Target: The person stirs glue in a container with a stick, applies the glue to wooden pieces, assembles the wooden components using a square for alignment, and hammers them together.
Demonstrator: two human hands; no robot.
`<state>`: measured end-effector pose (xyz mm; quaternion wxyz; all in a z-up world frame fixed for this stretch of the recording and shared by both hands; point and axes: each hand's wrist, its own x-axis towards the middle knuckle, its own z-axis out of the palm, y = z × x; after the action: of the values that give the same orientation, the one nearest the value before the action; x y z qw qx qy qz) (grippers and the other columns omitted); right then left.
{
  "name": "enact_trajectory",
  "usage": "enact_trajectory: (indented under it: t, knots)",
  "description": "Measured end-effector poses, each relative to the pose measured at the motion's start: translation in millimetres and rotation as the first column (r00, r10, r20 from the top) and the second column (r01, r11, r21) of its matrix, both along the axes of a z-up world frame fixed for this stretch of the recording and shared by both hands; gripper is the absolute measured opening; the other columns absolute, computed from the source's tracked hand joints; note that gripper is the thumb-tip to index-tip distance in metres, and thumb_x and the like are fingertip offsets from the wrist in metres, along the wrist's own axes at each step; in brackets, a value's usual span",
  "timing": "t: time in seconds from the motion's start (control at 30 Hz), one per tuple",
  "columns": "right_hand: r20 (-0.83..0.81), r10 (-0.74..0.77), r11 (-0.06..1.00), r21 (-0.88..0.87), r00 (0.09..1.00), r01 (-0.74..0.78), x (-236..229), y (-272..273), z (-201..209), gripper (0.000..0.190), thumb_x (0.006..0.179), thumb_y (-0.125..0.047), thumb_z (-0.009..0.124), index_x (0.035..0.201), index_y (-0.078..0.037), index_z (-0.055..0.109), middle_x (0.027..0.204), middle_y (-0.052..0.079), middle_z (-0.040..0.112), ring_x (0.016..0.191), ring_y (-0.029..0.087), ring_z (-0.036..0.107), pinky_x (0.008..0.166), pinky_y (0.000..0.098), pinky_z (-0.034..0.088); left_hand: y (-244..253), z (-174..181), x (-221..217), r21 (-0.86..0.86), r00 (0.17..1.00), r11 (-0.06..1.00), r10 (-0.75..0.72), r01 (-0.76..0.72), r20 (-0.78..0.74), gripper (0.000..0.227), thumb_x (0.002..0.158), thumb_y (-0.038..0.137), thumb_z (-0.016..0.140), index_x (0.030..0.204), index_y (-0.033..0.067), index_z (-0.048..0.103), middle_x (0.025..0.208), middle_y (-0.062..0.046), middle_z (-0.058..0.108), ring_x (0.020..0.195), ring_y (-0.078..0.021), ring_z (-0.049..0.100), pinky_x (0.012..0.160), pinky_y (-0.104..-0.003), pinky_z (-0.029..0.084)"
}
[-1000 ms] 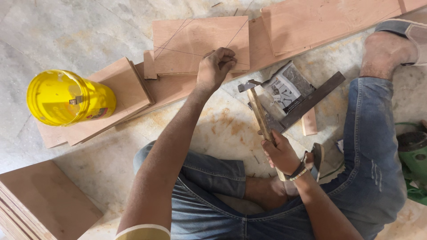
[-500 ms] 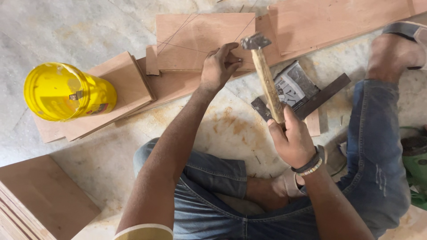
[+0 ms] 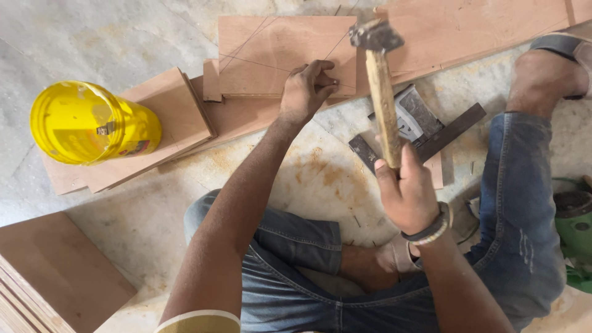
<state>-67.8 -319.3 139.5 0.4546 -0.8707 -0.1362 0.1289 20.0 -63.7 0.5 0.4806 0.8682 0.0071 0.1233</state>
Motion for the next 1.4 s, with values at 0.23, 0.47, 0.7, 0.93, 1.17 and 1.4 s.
enact_trajectory:
  t: [0.23, 0.47, 0.7, 0.93, 1.17, 1.4]
  knots:
    - [0.058, 0.144, 0.985, -0.099, 0.988, -0.138, 14, -18, -47, 0.027, 0.104, -0.017, 0.062, 0.124, 0.000, 0.059, 0.096, 0.019, 0.071, 0.086, 0.035, 0.070, 0.073, 0.0462, 0.055, 4, 6, -4, -0.070, 1.000, 0.998, 0.002, -0.001, 0.024, 0.032, 0.084, 0.005, 0.084, 0.111, 0.0030, 0.066, 0.097, -0.006, 0.079, 0.093, -0.0172, 0.080, 0.083, -0.031, 0.064]
    - [-0.500, -0.095, 0.942, 0.234, 0.861, 0.239, -11, -54, -52, 0.037, 0.097, -0.015, 0.055, 0.132, -0.004, 0.057, 0.065, -0.001, 0.050, 0.045, 0.007, 0.045, 0.039, 0.0258, 0.040, 10, 31, 0, 0.219, 0.958, 0.958, -0.124, 0.183, -0.260, 0.086, 0.078, 0.033, 0.087, 0.149, 0.0143, 0.042, 0.142, -0.011, 0.054, 0.133, -0.0265, 0.050, 0.115, -0.042, 0.040]
    - [-0.472, -0.063, 0.965, 0.196, 0.880, 0.174, -6, -44, -55, 0.035, 0.095, -0.013, 0.055, 0.129, -0.005, 0.057, 0.064, -0.001, 0.052, 0.045, 0.007, 0.048, 0.039, 0.0258, 0.043, 30, 33, 11, 0.795, 0.874, 0.425, 0.018, 0.433, -0.486, 0.114, 0.090, 0.083, 0.043, 0.164, 0.0106, -0.004, 0.173, -0.011, -0.009, 0.159, -0.0252, -0.008, 0.128, -0.049, -0.008]
    - [-0.219, -0.004, 0.999, -0.033, 0.976, -0.003, -3, -16, -53, 0.018, 0.095, -0.015, 0.060, 0.107, -0.002, 0.058, 0.068, 0.011, 0.054, 0.059, 0.022, 0.055, 0.054, 0.0379, 0.045, 32, 16, 11, 0.846, 0.917, 0.386, 0.003, 0.367, -0.399, 0.113, 0.088, 0.085, 0.037, 0.166, 0.0112, -0.001, 0.173, -0.011, -0.005, 0.159, -0.0262, -0.006, 0.126, -0.051, -0.008]
    - [-0.126, 0.048, 0.996, -0.072, 0.991, -0.058, 6, 4, -42, 0.020, 0.095, -0.018, 0.060, 0.105, -0.001, 0.056, 0.076, 0.018, 0.061, 0.068, 0.031, 0.061, 0.064, 0.0420, 0.049, 33, 23, 12, 0.804, 0.882, 0.425, 0.031, 0.415, -0.471, 0.110, 0.088, 0.085, 0.037, 0.166, 0.0162, 0.000, 0.173, -0.008, -0.005, 0.159, -0.0240, -0.006, 0.126, -0.049, -0.009]
    - [-0.108, 0.092, 0.990, -0.101, 0.990, -0.103, 12, 0, -50, 0.021, 0.093, -0.017, 0.060, 0.104, 0.001, 0.055, 0.077, 0.020, 0.058, 0.069, 0.035, 0.058, 0.066, 0.0444, 0.048, 36, 23, 15, 0.802, 0.874, 0.422, 0.044, 0.423, -0.484, 0.113, 0.085, 0.088, 0.038, 0.165, 0.0166, 0.002, 0.173, -0.007, -0.004, 0.158, -0.0214, -0.007, 0.124, -0.046, -0.013]
